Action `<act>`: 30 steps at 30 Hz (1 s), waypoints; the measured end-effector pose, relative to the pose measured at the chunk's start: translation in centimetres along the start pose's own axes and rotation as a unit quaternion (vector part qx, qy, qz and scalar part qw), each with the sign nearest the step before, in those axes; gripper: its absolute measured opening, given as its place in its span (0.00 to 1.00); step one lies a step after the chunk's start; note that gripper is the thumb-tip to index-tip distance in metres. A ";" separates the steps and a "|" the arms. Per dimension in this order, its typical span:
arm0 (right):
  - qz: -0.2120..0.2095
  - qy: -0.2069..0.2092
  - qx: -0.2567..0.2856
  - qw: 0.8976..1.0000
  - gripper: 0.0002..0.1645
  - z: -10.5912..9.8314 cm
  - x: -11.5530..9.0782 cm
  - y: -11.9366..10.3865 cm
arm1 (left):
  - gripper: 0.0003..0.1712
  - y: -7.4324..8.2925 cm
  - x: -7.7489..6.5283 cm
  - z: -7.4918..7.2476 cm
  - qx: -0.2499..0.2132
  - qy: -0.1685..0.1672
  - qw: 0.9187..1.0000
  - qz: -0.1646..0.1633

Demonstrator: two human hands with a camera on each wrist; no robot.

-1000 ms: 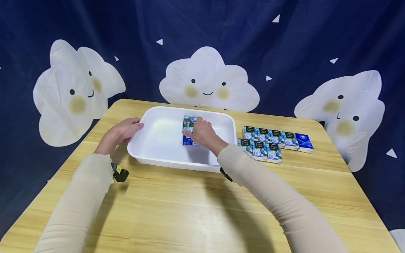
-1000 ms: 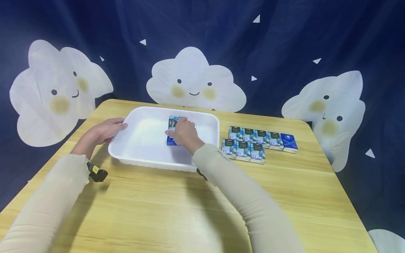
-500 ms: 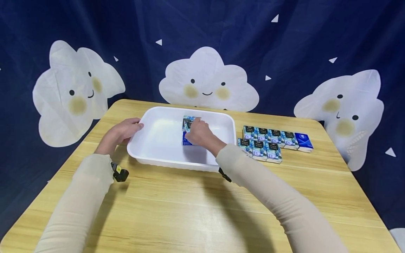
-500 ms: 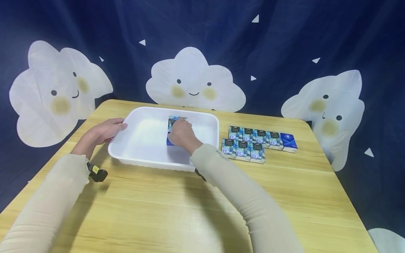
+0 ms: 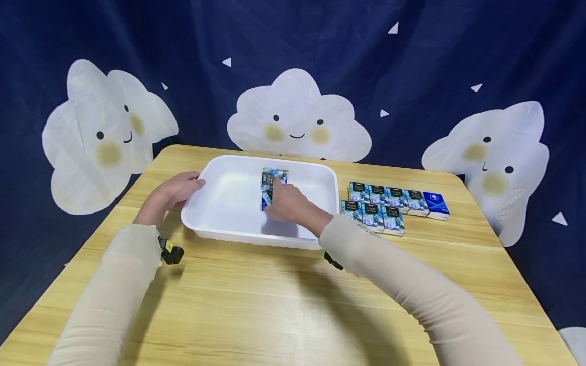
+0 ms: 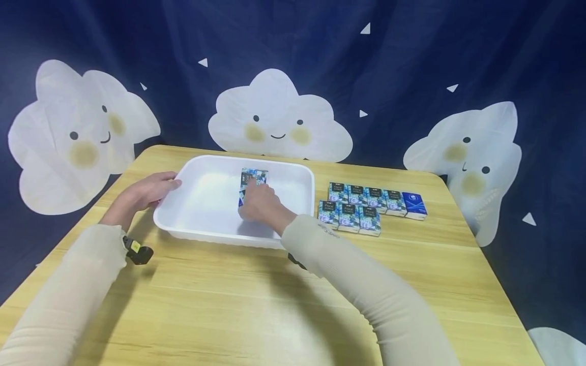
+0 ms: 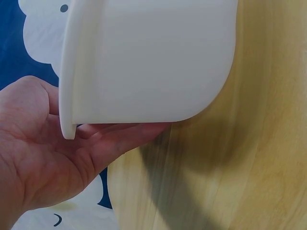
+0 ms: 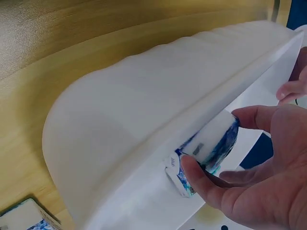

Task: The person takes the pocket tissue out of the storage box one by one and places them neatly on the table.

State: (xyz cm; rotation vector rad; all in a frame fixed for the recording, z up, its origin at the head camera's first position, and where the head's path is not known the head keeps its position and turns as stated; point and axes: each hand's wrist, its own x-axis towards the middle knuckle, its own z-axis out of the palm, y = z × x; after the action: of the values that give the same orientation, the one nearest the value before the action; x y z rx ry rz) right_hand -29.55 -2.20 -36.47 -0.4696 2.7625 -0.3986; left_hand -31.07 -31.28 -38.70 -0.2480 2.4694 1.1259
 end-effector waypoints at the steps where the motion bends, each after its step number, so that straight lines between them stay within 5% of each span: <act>1: -0.005 -0.006 -0.003 1.000 0.48 0.0 -0.1 0.0 | 0.34 0.0 0.0 0.0 0.000 0.000 1.000 0.002; 15: -0.037 -0.004 -0.009 0.999 0.46 0.4 0.2 0.9 | 0.34 -0.1 -0.1 -0.1 0.005 -0.002 1.000 0.009; 30: -0.018 0.028 0.022 0.999 0.50 -0.5 -0.3 2.1 | 0.35 0.0 -0.1 -0.1 0.004 -0.001 1.000 -0.004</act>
State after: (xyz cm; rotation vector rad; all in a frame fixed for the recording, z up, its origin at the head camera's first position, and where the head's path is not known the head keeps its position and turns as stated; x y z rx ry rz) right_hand -30.06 -0.06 -36.65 -0.5059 2.7960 -0.4889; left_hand -31.03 -31.34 -38.64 -0.2531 2.4682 1.1116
